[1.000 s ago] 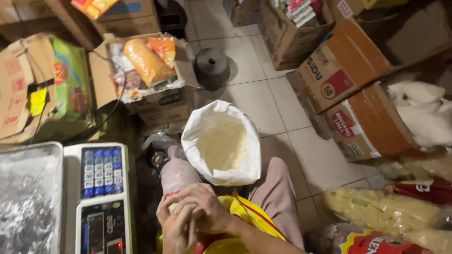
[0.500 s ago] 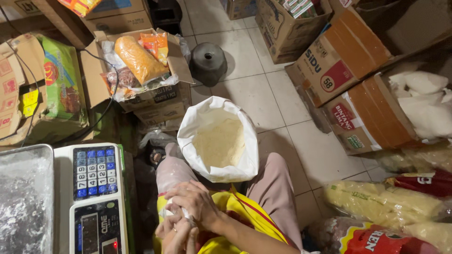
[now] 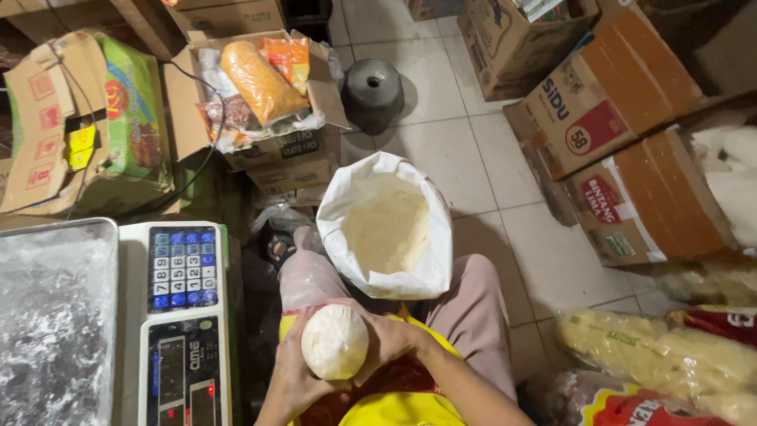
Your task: The person scoops flour from a large sack into a plastic bag using a blue scoop, places the bag on a digital scale, and adjusts the amount to reach a target weight. The person then ties the bag and sets it aside.
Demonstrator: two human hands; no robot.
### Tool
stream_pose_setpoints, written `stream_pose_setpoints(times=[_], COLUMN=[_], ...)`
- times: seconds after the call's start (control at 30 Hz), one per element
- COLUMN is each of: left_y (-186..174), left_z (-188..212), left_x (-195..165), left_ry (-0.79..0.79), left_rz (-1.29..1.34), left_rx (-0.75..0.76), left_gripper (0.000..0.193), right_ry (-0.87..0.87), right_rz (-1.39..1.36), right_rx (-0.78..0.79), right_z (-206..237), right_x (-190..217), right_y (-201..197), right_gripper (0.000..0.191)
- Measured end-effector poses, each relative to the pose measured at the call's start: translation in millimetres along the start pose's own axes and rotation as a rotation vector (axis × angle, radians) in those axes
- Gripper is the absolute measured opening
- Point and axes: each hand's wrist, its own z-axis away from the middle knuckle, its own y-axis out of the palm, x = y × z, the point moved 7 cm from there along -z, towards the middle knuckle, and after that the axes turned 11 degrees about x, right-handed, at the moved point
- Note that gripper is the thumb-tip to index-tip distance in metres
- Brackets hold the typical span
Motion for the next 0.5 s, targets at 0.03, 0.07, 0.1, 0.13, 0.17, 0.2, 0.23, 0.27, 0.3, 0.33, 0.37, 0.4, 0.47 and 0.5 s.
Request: stream_pose_setpoints(times=[0.03, 0.07, 0.1, 0.13, 0.17, 0.2, 0.23, 0.27, 0.3, 0.33, 0.37, 0.4, 0.47, 0.5], left_y=[3, 4, 5, 5, 4, 6, 10, 16, 22, 31, 42, 52, 76, 89], left_z=[-1, -2, -4, -7, -11, -15, -19, -24, -30, -36, -41, -45, -52, -56], left_x=[3, 5, 0, -6, -13, -17, -22, -27, -32, -37, -42, -44, -46, -44], left_ry=[-0.054, -0.107, -0.079, -0.047, -0.013, -0.025, -0.039, -0.053, -0.048, -0.044, -0.041, -0.071, -0.130, -0.189], left_rz=[-0.068, -0.137, -0.139, -0.143, -0.148, -0.081, -0.015, 0.053, 0.084, 0.118, 0.152, 0.153, 0.153, 0.193], left_rx=[0.012, 0.024, 0.013, 0.001, -0.010, 0.006, 0.025, 0.047, 0.063, 0.083, 0.107, 0.121, 0.157, 0.153], left_gripper=[0.126, 0.123, 0.118, 0.114, 0.110, 0.105, 0.101, 0.097, 0.094, 0.092, 0.090, 0.082, 0.067, 0.060], right_ry=[-0.004, -0.008, -0.013, -0.020, -0.027, 0.029, 0.085, 0.140, 0.138, 0.136, 0.134, 0.088, -0.014, -0.072], right_rz=[0.082, 0.165, 0.251, 0.338, 0.427, 0.330, 0.230, 0.129, 0.048, -0.033, -0.115, -0.227, -0.449, -0.555], right_rx=[-0.018, -0.036, -0.055, -0.076, -0.099, -0.118, -0.137, -0.157, -0.183, -0.211, -0.242, -0.290, -0.392, -0.443], right_z=[3, 6, 8, 10, 13, 17, 23, 31, 40, 52, 66, 80, 111, 126], right_x=[-9, -16, -21, -25, -26, -34, -41, -48, -51, -57, -63, -70, -87, -97], right_y=[-1, -2, -4, -7, -10, -13, -15, -17, -21, -23, -23, -23, -17, -15], right_gripper=[0.118, 0.114, 0.111, 0.107, 0.104, 0.102, 0.100, 0.098, 0.097, 0.095, 0.093, 0.092, 0.088, 0.087])
